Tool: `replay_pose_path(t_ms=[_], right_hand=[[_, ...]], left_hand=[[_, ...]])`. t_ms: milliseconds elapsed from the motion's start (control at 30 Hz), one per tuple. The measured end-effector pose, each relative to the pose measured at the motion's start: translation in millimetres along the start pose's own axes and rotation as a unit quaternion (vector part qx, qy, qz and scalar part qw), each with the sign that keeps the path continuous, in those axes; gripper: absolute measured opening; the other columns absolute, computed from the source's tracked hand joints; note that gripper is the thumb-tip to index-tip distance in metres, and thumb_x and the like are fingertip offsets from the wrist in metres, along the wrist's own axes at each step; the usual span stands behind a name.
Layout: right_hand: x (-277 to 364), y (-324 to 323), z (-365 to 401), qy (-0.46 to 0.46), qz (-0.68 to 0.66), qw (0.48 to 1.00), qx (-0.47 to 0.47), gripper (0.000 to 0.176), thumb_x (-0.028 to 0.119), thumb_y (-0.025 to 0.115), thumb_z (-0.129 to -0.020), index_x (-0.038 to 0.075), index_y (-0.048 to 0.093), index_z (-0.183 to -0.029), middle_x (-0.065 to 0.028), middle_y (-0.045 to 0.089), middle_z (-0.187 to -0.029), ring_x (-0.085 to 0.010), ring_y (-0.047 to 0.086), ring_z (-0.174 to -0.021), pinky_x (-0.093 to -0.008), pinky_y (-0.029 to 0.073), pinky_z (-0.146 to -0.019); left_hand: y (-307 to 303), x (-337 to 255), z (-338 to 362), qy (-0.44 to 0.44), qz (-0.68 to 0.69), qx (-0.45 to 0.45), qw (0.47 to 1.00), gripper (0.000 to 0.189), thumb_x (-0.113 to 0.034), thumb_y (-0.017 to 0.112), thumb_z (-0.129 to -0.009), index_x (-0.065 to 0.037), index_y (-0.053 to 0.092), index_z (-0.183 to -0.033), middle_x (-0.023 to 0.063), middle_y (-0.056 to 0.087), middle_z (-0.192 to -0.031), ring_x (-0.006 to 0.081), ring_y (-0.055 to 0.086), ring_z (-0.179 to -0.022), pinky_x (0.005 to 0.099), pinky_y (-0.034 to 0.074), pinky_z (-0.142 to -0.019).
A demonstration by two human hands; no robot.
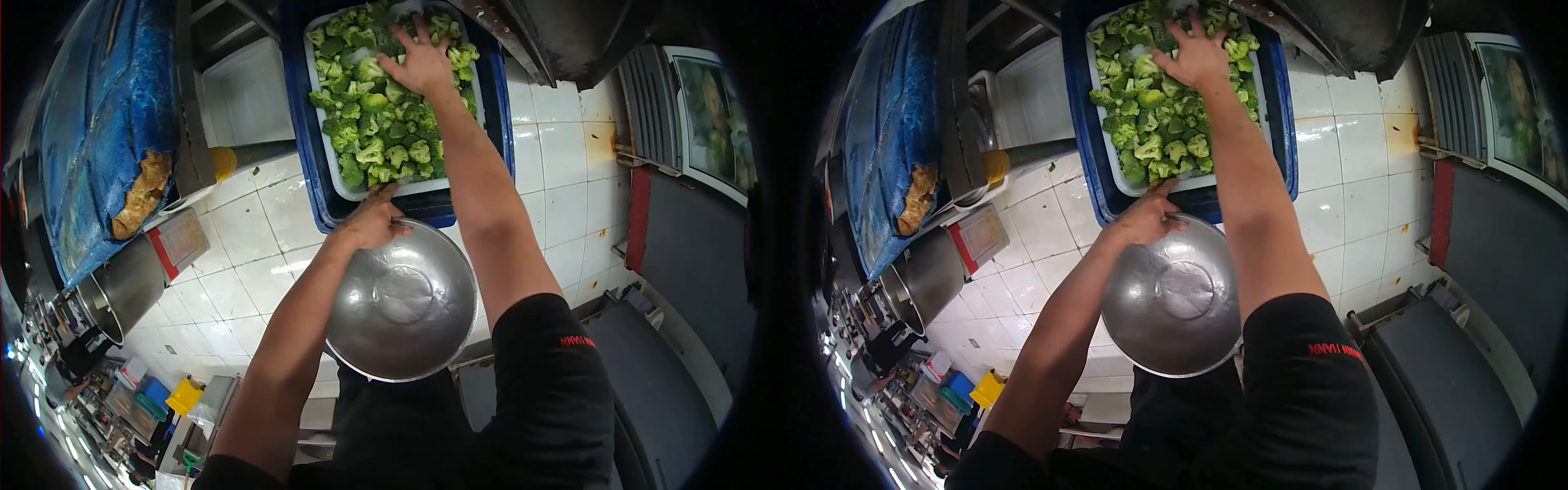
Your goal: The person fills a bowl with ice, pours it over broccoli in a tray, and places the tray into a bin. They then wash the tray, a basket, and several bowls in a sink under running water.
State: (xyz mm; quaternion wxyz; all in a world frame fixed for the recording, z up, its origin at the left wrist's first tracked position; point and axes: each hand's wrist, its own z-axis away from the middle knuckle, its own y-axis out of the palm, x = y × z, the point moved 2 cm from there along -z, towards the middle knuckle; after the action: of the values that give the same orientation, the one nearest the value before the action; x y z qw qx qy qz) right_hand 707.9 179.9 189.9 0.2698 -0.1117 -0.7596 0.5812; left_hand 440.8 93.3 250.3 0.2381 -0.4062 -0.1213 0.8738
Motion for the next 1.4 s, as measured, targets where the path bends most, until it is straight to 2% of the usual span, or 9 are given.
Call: replay_pose_path(t_ms=[100, 467, 633, 800, 900, 1100, 1167, 1333, 1400], right_hand=[[39.0, -26.7, -9.1, 0.111, -0.013, 0.992, 0.061, 0.077, 0.075, 0.043, -0.075, 0.039, 0.030, -0.142, -0.0068, 0.020, -0.153, -0.0559, 0.018, -0.131, -0.0655, 0.034, -0.100], [59.8, -54.0, 84.1, -0.134, -0.004, 0.965, 0.224, 0.069, 0.061, 0.055, -0.079, 0.034, 0.037, -0.139, -0.0074, 0.028, -0.148, -0.0542, 0.031, -0.127, -0.0672, 0.028, -0.101], [51.4, -62.0, 138.1, -0.207, 0.008, 0.969, 0.132, 0.066, 0.049, 0.061, -0.079, 0.039, 0.036, -0.139, -0.0086, 0.030, -0.147, -0.0526, 0.025, -0.131, -0.0748, 0.015, -0.100], [56.5, -51.7, 61.3, -0.201, 0.038, 0.974, 0.100, 0.063, 0.037, 0.060, -0.081, 0.038, 0.035, -0.139, -0.0086, 0.033, -0.145, -0.0497, 0.028, -0.130, -0.0730, 0.028, -0.095], [58.0, -39.1, -4.2, -0.121, 0.037, 0.987, 0.101, 0.054, 0.025, 0.059, -0.082, 0.034, 0.045, -0.134, -0.0057, 0.038, -0.141, -0.0404, 0.039, -0.126, -0.0515, 0.046, -0.093], [62.3, -10.0, -82.7, -0.135, 0.049, 0.989, -0.032, 0.053, 0.029, 0.064, -0.080, 0.029, 0.047, -0.130, -0.0058, 0.045, -0.133, -0.0383, 0.051, -0.112, -0.0520, 0.050, -0.086], [67.9, -57.0, -93.0, 0.098, -0.249, 0.963, 0.008, 0.038, 0.024, 0.054, -0.088, 0.003, 0.056, -0.120, -0.0210, 0.049, -0.131, -0.0330, 0.050, -0.116, -0.0464, 0.039, -0.095], [62.3, -91.4, -84.6, -0.083, -0.075, 0.990, 0.090, 0.060, 0.044, 0.048, -0.092, 0.012, 0.035, -0.141, -0.0142, 0.028, -0.149, -0.0358, 0.024, -0.136, -0.0475, 0.023, -0.111], [34.8, -44.8, -65.8, -0.171, -0.071, 0.977, -0.105, 0.049, 0.027, 0.062, -0.081, 0.027, 0.050, -0.129, -0.0073, 0.052, -0.123, -0.0365, 0.052, -0.110, -0.0517, 0.049, -0.083]], left_hand=[[3.9, 1.0, -0.5, -0.012, 0.012, -0.020, 1.000, 0.033, -0.039, 0.068, -0.082, -0.008, 0.072, -0.093, 0.0172, 0.019, -0.152, 0.0416, 0.014, -0.140, 0.0472, 0.021, -0.113], [0.5, -9.2, 1.6, -0.071, 0.032, 0.032, 0.996, 0.035, -0.043, 0.070, -0.078, -0.015, 0.073, -0.099, 0.0111, 0.013, -0.155, 0.0384, 0.003, -0.142, 0.0696, 0.006, -0.104], [4.3, -8.1, -0.2, -0.084, 0.049, 0.021, 0.995, 0.033, -0.043, 0.070, -0.078, -0.018, 0.074, -0.099, 0.0112, 0.013, -0.155, 0.0388, 0.002, -0.142, 0.0691, 0.006, -0.104], [4.6, -13.0, 0.1, -0.090, 0.019, 0.037, 0.995, 0.032, -0.041, 0.072, -0.076, -0.020, 0.074, -0.100, 0.0123, 0.014, -0.154, 0.0392, 0.004, -0.142, 0.0693, 0.010, -0.103], [9.5, -11.6, 2.1, -0.063, 0.002, 0.018, 0.998, 0.030, -0.039, 0.072, -0.076, -0.019, 0.074, -0.098, 0.0121, 0.014, -0.154, 0.0391, 0.003, -0.142, 0.0670, 0.012, -0.104], [22.2, 1.0, -2.8, -0.046, -0.031, -0.002, 0.998, 0.029, -0.039, 0.072, -0.077, -0.020, 0.074, -0.100, 0.0112, 0.008, -0.156, 0.0397, 0.004, -0.142, 0.0582, 0.020, -0.099], [18.1, -2.1, -0.6, -0.049, -0.022, -0.004, 0.999, 0.029, -0.039, 0.072, -0.077, -0.021, 0.074, -0.099, 0.0122, 0.008, -0.156, 0.0412, 0.004, -0.141, 0.0598, 0.019, -0.099], [9.9, -11.5, 3.5, -0.052, -0.018, 0.012, 0.998, 0.029, -0.040, 0.071, -0.077, -0.023, 0.074, -0.099, 0.0119, 0.007, -0.156, 0.0402, 0.000, -0.141, 0.0618, 0.018, -0.098], [9.5, -14.5, 4.6, -0.059, -0.018, 0.019, 0.998, 0.027, -0.039, 0.072, -0.077, -0.024, 0.074, -0.098, 0.0104, 0.007, -0.156, 0.0412, -0.001, -0.141, 0.0610, 0.017, -0.100]])
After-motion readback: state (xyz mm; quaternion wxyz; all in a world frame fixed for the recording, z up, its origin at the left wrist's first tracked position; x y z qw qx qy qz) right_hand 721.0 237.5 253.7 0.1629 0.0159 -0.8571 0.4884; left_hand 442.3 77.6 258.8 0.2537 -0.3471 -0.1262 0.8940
